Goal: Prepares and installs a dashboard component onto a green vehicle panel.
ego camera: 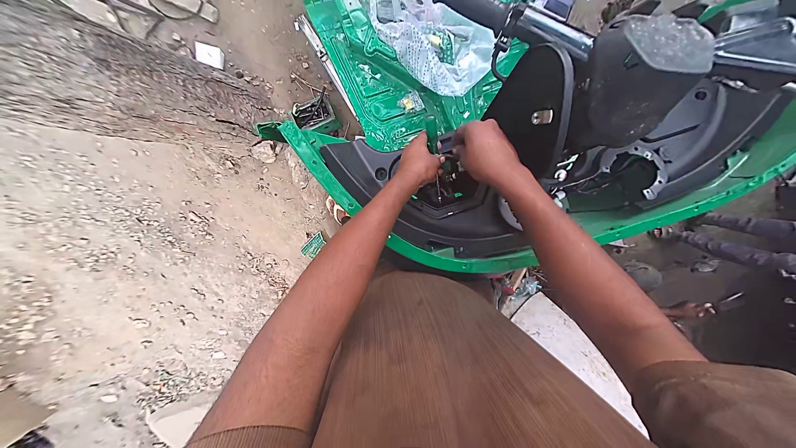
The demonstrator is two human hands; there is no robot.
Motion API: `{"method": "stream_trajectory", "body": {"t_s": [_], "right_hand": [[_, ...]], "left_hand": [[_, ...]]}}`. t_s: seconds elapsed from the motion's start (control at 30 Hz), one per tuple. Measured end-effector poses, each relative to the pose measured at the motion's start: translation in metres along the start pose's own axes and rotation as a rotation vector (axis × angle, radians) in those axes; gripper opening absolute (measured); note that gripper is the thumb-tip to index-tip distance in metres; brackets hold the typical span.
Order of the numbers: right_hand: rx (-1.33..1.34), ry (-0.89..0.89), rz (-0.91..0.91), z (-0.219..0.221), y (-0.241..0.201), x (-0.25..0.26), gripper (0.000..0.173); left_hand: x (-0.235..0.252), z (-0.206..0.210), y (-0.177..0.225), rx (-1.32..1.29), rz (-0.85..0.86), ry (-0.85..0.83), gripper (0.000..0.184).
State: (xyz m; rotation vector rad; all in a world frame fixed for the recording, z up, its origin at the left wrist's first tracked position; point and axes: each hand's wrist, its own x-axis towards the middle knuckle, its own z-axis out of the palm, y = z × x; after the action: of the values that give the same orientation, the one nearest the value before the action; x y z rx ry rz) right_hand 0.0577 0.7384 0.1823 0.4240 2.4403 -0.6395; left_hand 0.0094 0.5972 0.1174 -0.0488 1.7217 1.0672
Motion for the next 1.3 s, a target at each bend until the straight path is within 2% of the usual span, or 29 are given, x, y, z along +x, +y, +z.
{"method": "stream_trajectory", "body": {"t_s": [0.07, 0.13, 0.2, 0.27, 0.4, 0.47, 0.53, 0.57, 0.63, 0.83, 1.03, 1.2, 1.3], "right_hand": [[0.092, 0.131, -0.193, -0.02, -0.016, 0.012, 0.032], [0.085, 0.019, -0.351, -0.022, -0.026, 0.034, 0.039], [0.05, -0.161, -0.43, -0.017, -0.033, 0.055, 0.03], [0.111, -0.23, -0.398, -0.015, -0.033, 0.068, 0.024], [0.38, -0.224, -0.268, 0.005, -0.015, 0.08, 0.026], [0.367, -0.217, -0.271, 0.006, -0.014, 0.081, 0.024], [0.366, -0.248, -0.27, 0.004, -0.014, 0.077, 0.024], [0.37, -0.255, -0.261, 0.002, -0.014, 0.075, 0.024], [0.361, -0.257, -0.243, -0.001, -0.014, 0.072, 0.026], [0.078, -0.247, -0.325, -0.017, -0.019, 0.074, 0.024], [-0.276, -0.42, -0.462, -0.039, -0.044, 0.098, 0.023], [-0.607, -0.59, -0.699, -0.036, -0.059, 0.116, 0.017], [-0.654, -0.69, -0.875, -0.031, -0.058, 0.125, 0.016]], "left_hand": [[0.0, -0.001, 0.0, -0.048, 0.002, 0.01, 0.045], [-0.003, 0.0, -0.001, -0.082, -0.035, 0.014, 0.049], [-0.005, -0.001, -0.002, -0.091, -0.096, 0.045, 0.05], [-0.001, -0.003, 0.0, -0.121, -0.124, 0.059, 0.049], [-0.001, -0.003, -0.003, -0.181, -0.126, 0.065, 0.053], [0.0, -0.005, -0.003, -0.027, -0.131, 0.1, 0.051], [-0.013, -0.002, 0.002, 0.396, -0.165, 0.136, 0.044], [-0.02, 0.002, 0.005, 0.588, -0.182, 0.123, 0.043], [-0.028, 0.01, 0.007, 0.8, -0.219, 0.046, 0.042], [0.001, 0.012, -0.007, 0.857, -0.223, -0.177, 0.047], [0.007, 0.008, -0.004, 0.919, -0.204, -0.238, 0.048], [0.011, 0.007, -0.009, 0.942, -0.193, -0.274, 0.044], [0.014, 0.0, -0.006, 1.035, -0.13, -0.413, 0.035]]}}
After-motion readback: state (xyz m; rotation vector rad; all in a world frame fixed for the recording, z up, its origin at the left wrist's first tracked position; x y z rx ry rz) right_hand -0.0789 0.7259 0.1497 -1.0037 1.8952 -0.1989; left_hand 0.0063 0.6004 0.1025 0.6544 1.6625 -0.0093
